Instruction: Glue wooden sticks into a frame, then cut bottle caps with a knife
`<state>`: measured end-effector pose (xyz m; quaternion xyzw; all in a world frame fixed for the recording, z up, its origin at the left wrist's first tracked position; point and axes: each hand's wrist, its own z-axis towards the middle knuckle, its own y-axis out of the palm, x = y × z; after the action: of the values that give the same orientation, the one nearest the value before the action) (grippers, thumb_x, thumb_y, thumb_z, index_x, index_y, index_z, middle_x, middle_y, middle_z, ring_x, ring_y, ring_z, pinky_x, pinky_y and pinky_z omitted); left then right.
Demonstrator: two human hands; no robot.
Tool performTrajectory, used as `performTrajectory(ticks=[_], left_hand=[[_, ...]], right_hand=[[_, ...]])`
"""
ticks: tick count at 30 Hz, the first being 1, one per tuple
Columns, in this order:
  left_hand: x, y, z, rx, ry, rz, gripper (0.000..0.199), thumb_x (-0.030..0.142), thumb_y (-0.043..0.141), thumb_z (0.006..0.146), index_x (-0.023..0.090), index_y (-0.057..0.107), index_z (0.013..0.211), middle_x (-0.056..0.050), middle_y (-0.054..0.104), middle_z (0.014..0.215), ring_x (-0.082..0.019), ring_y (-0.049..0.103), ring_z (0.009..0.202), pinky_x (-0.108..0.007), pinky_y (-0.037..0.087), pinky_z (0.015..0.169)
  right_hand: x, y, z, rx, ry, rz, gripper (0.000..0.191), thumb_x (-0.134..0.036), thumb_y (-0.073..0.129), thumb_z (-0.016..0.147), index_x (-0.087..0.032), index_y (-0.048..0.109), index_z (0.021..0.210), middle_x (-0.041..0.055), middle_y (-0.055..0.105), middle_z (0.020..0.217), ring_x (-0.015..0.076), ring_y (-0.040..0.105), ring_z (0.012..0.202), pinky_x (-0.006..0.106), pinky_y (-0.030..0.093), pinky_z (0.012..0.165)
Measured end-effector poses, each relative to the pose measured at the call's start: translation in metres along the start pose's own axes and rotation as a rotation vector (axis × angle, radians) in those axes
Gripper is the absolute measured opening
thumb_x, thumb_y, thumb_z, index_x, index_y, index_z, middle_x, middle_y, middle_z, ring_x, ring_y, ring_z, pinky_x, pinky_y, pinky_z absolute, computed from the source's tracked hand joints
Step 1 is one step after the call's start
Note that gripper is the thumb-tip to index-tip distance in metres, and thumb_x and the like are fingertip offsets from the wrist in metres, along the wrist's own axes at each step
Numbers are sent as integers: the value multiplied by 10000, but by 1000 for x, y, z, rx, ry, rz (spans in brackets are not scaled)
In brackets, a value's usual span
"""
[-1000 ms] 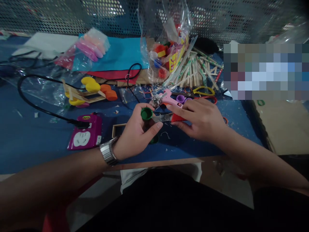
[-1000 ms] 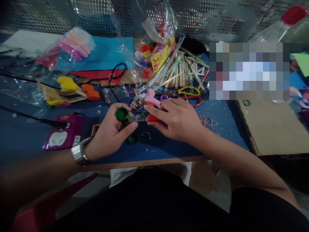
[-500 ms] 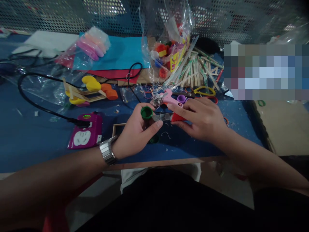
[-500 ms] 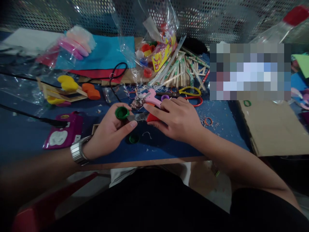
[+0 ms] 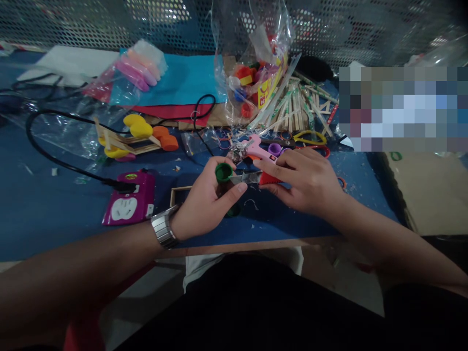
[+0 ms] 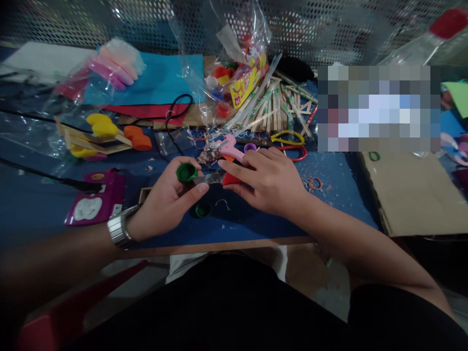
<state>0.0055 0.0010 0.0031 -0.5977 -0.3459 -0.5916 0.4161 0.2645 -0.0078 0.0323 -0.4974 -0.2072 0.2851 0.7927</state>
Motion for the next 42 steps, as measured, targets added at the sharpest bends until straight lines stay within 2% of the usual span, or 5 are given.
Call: performTrajectory(ticks=[4, 10, 17, 32, 42], left_hand=[[2, 0, 0, -21, 19, 42, 314, 401, 721, 999, 221, 523, 1164, 14, 506, 878, -95, 435, 608, -246, 370, 527], [0, -1, 1, -51, 49, 108, 299, 324, 699, 1000, 233, 491, 1194, 25, 483, 877, -84, 435, 603, -233, 396, 517], [-7, -3, -1, -75, 57, 123, 276, 376, 631, 1055, 257, 466, 1240, 13, 471, 877, -99, 452, 585, -253, 432, 496], [-9, -4, -4, -116, 43, 193, 288, 431, 554, 1096, 264, 436, 1298, -9, 475, 925, -111, 429, 600, -284, 409, 506], [-9, -3, -5, -90, 54, 214, 338, 459, 586, 1093, 262, 442, 1328, -18, 501, 940, -149, 531, 697, -311, 447, 585]], right_hand=[[1, 1, 0, 13, -20, 30, 426, -479, 610, 1099, -209, 768, 1388, 88, 736, 949, 223, 619, 823, 376, 398, 748], [1, 3, 0, 29, -20, 30, 419, -486, 613, 1096, -227, 766, 1387, 82, 727, 951, 218, 613, 831, 369, 393, 755], [1, 5, 0, 37, -29, 29, 402, -480, 617, 1096, -222, 775, 1361, 81, 733, 945, 215, 613, 820, 365, 382, 736], [0, 6, -1, 40, -41, 8, 392, -476, 611, 1098, -235, 770, 1362, 78, 739, 948, 216, 613, 817, 372, 402, 738], [0, 8, -1, 31, -34, 39, 399, -468, 622, 1092, -230, 758, 1381, 85, 744, 969, 222, 625, 829, 378, 433, 754]])
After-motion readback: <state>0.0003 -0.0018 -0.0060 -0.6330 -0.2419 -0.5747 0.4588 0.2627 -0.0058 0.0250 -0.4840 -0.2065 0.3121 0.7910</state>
